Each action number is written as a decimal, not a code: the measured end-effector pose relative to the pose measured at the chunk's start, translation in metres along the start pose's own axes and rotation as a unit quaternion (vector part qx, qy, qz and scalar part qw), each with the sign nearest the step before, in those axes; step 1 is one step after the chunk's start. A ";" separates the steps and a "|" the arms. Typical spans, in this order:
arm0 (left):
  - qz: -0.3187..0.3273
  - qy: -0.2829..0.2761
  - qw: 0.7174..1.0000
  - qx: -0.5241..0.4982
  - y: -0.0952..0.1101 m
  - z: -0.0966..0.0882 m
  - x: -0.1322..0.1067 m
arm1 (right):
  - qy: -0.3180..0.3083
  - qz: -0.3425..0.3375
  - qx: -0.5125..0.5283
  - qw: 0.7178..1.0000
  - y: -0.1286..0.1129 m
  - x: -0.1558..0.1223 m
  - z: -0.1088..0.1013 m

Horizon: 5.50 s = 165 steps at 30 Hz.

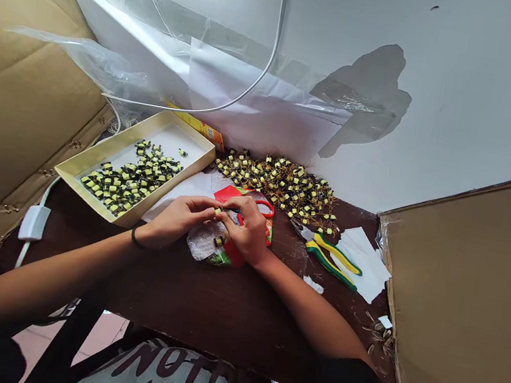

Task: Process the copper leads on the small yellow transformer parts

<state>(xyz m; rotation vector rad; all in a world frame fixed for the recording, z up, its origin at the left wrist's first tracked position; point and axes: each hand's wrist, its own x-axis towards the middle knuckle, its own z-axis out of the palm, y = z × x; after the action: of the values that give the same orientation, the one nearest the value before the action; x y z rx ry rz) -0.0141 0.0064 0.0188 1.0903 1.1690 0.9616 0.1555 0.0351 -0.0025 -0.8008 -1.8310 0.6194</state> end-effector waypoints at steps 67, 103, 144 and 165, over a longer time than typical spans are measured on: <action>-0.016 -0.015 1.000 0.016 -0.009 -0.004 0.006 | -0.070 -0.025 -0.049 0.996 0.014 0.000 -0.008; 0.051 0.006 0.995 0.089 0.002 0.004 -0.004 | -0.048 -0.137 -0.057 0.988 0.018 -0.002 -0.004; 0.309 0.079 0.876 0.362 -0.004 0.003 -0.007 | -0.082 -0.126 -0.015 0.989 0.019 -0.004 -0.003; 0.173 0.066 0.936 0.298 -0.005 0.003 -0.002 | -0.094 -0.053 0.028 0.994 0.019 -0.001 -0.003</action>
<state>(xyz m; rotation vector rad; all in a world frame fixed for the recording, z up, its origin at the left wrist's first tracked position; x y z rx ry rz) -0.0110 0.0033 0.0141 1.7856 1.4577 0.9802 0.1637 0.0464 -0.0154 -0.6211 -2.0033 0.6933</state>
